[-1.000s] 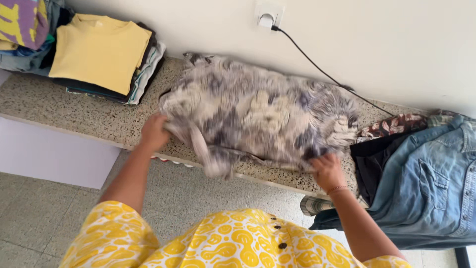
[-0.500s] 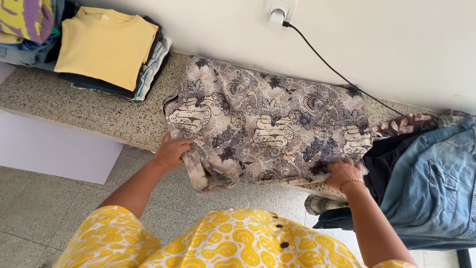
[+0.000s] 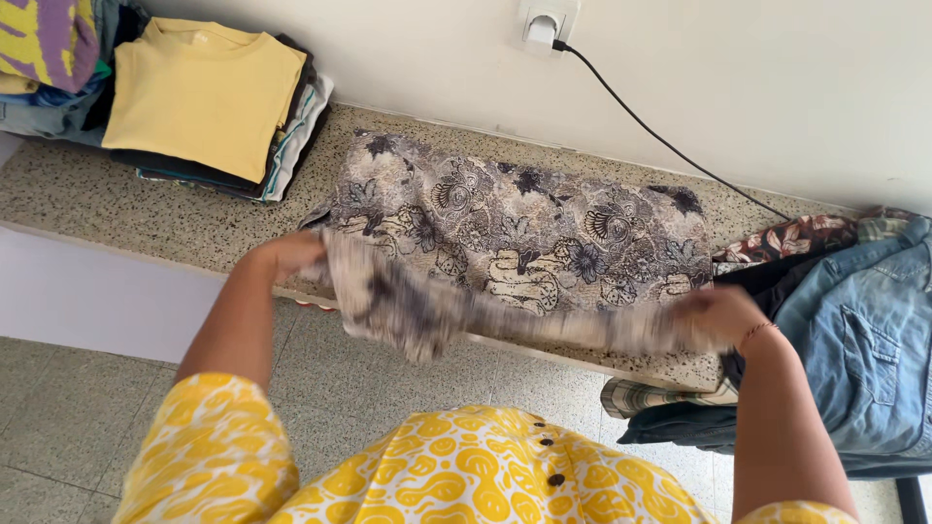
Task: The person picks up and folds a black t-shirt, a yellow t-shirt, and a patterned button-down shirt on a counter, placing each one onto a stack of folded items.
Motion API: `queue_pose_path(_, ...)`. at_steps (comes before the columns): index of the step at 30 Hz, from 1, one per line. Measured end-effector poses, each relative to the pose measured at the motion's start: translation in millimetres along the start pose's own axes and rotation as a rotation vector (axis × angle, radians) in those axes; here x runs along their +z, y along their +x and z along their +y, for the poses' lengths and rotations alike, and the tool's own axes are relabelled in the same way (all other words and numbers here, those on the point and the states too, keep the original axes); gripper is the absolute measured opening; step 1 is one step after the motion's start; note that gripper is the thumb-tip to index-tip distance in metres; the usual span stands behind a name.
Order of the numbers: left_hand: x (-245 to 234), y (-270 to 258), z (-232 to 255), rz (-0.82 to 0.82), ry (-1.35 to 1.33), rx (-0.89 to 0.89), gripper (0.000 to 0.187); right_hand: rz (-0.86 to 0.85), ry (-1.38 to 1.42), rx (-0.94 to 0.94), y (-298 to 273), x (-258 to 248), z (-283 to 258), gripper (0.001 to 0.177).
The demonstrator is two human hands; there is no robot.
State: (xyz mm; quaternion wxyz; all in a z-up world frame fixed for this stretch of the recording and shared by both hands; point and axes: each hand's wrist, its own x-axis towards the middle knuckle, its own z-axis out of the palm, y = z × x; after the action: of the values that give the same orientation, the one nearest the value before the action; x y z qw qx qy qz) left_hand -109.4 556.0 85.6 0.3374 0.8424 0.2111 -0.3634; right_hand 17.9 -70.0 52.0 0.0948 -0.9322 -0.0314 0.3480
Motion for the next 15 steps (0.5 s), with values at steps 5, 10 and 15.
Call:
queue_pose_path(5, 15.5, 89.0, -21.6, 0.617, -0.013, -0.257, 0.074, 0.593, 0.669, 0.255, 41.1, 26.4, 13.1, 0.086)
queue_pose_path(10, 26.9, 70.8, -38.1, 0.536, -0.227, -0.07, 0.056, 0.504, 0.702, 0.347, 33.6, 49.4, 20.1, 0.085)
queue_pose_path(15, 18.9, 32.8, -20.7, 0.456, -0.459, -0.016, 0.039, 0.478, 0.488, 0.307, 83.3, 53.9, 72.0, 0.057)
